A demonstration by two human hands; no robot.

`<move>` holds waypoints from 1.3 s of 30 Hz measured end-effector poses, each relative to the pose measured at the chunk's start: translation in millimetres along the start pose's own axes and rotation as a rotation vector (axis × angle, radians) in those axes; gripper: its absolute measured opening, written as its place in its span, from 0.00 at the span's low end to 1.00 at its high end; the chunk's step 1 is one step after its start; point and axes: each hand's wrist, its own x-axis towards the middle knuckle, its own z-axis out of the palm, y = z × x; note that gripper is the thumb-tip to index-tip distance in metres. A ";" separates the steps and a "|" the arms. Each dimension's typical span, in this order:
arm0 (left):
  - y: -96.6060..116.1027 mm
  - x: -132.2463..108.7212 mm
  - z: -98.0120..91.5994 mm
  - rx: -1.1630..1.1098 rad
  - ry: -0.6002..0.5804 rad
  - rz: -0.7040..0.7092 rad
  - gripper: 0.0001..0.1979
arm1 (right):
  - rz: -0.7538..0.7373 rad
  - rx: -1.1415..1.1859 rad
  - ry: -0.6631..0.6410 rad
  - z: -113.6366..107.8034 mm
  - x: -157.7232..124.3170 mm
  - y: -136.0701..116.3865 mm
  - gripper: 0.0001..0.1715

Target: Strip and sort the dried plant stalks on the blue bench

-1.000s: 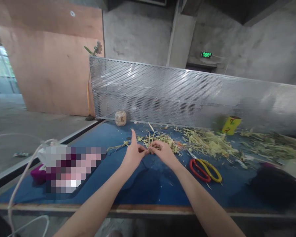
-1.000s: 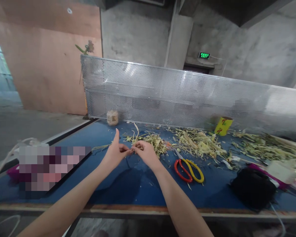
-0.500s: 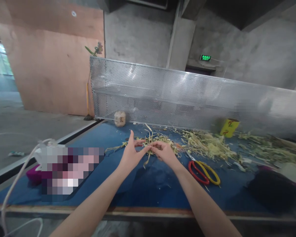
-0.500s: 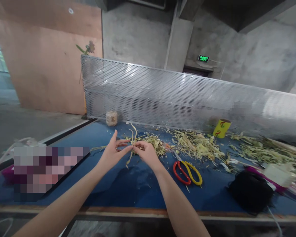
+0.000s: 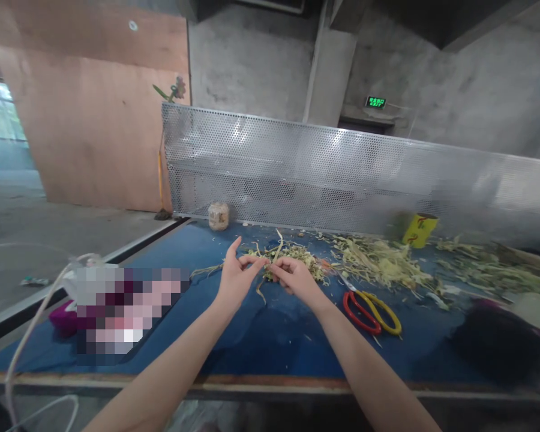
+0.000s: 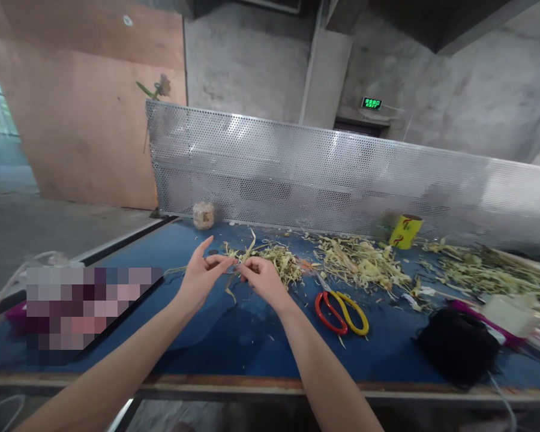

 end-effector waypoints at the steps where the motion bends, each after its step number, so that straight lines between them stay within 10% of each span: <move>1: -0.8 0.2 0.0 0.020 0.000 -0.030 0.41 | -0.001 0.010 0.010 -0.8 0.8 1.1 0.15; 7: -0.2 -3.4 4.2 0.007 -0.041 -0.290 0.41 | -0.031 -0.009 0.062 -5.4 3.3 1.5 0.16; 14: 3.9 -7.8 4.8 -0.153 -0.227 -0.276 0.51 | -0.048 -0.014 0.102 -5.1 -0.2 -6.8 0.13; 26: 2.7 -8.3 7.7 -0.252 -0.193 -0.229 0.49 | -0.099 0.051 0.083 -2.2 -1.0 -9.4 0.14; 33: 4.0 -1.9 1.3 -0.295 -0.076 -0.231 0.44 | -0.492 -0.466 0.089 -5.1 -12.3 -16.2 0.16; 39: 0.9 -0.5 0.7 -0.245 -0.049 -0.216 0.41 | -0.528 -0.577 0.076 -6.8 -12.6 -18.1 0.10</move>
